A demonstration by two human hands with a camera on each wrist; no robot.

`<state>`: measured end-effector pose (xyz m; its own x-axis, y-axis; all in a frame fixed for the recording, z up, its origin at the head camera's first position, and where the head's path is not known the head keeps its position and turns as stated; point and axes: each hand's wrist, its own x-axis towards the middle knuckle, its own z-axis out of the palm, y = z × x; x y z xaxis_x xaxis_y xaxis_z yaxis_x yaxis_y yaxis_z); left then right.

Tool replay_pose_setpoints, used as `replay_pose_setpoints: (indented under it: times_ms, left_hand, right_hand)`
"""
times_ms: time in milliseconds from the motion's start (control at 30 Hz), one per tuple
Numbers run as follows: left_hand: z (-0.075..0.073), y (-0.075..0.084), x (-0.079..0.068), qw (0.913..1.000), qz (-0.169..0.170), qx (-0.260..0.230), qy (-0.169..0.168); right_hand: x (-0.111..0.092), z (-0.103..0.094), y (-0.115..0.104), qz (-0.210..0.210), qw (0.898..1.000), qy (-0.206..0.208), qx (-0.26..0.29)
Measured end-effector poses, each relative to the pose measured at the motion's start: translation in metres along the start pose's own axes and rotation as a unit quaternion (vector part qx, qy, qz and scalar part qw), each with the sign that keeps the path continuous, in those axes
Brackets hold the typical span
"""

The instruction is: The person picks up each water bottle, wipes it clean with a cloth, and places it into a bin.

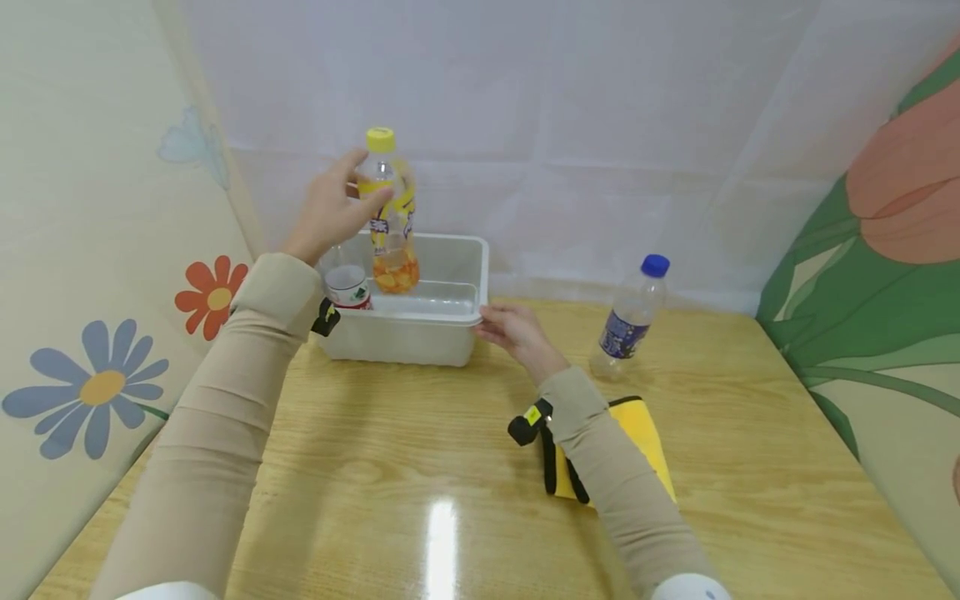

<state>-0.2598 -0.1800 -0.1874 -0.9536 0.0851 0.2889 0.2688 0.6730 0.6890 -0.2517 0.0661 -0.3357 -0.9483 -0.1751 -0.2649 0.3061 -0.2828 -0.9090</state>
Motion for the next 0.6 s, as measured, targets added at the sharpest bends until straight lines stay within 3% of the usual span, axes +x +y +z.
replay_pose_setpoints:
  times_ms: [367,600]
  left_hand:
    - [0.007,-0.014,0.016,1.0,0.005,0.002,0.008]
    - [0.01,-0.028,0.021,0.9993,-0.02,0.032,-0.001]
  right_hand:
    - [-0.001,-0.001,0.0,0.0,1.0,0.0,-0.006]
    - [-0.001,-0.001,0.0,-0.001,1.0,-0.004,-0.005]
